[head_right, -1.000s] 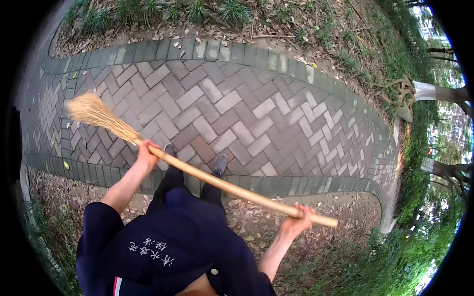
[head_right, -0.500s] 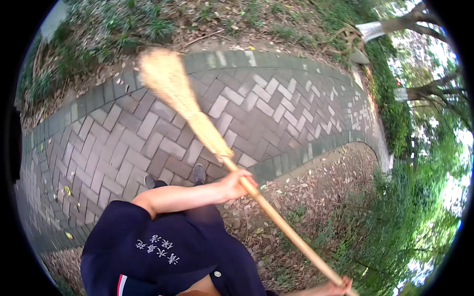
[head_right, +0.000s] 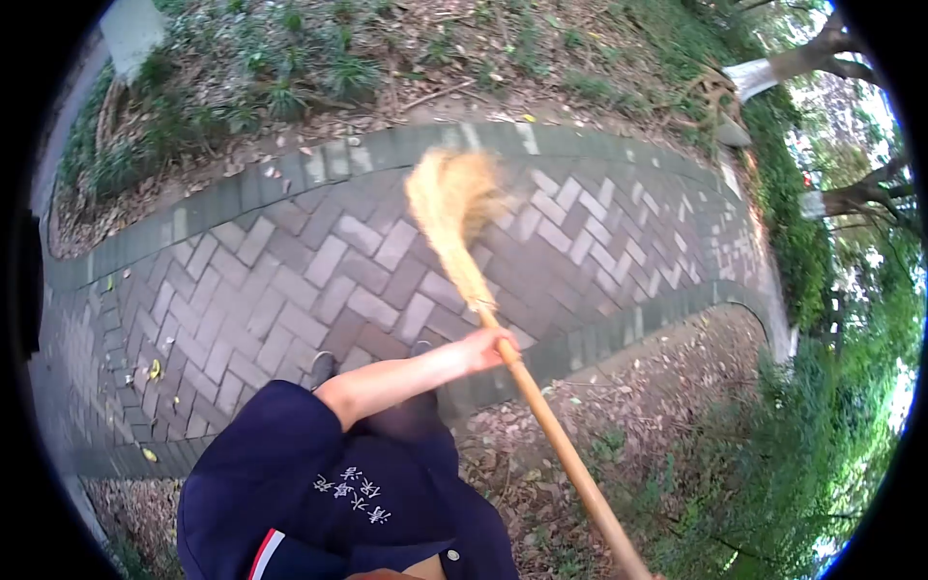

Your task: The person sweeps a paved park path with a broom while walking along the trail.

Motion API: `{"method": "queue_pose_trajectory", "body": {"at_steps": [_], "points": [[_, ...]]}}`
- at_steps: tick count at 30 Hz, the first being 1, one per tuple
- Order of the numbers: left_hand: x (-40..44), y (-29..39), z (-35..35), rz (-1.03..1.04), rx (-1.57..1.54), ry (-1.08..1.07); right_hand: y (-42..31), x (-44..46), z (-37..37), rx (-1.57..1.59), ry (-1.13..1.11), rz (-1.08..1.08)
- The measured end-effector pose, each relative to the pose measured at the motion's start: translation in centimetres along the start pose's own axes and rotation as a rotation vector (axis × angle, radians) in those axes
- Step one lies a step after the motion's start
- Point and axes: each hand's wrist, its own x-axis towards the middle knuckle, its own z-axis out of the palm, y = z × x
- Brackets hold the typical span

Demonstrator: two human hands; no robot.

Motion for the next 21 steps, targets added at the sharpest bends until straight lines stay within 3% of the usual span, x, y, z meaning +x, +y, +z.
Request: {"method": "queue_pose_trajectory", "body": {"at_steps": [3,7,9,10,12,14,16,19,21], "points": [[-13.1,7.6,-6.2,0.294,-0.161,0.04,-0.7,-5.3,5.1,0.019,-0.192,0.261],[-30.8,13.3,-15.5,0.649,-0.299,0.339,-0.6,-15.7,9.2,-0.031,-0.497,0.469],[-36.8,15.3,-23.4,0.756,-0.334,0.538,-1.6,-22.1,10.8,0.043,-0.441,1.034],[-39.6,16.6,-24.8,0.717,-0.627,0.783,1.0,-25.4,9.8,0.074,-0.573,1.086],[-43.8,17.4,-32.4,0.785,-0.543,0.949,6.0,-29.8,8.8,0.251,-0.752,1.334],[-45.6,15.5,-31.2,0.839,-0.605,0.898,9.0,-31.0,8.6,0.248,-0.7,1.433],[-44.4,13.3,-25.2,0.908,-0.693,0.971,11.8,-30.1,8.2,0.21,-0.632,1.646],[-39.4,13.1,-22.4,0.962,-0.657,0.764,15.9,-25.9,8.8,0.293,-0.559,1.686],[-32.8,12.8,-18.9,0.826,-0.639,0.701,21.3,-21.7,9.1,0.198,-0.503,1.59]]}}
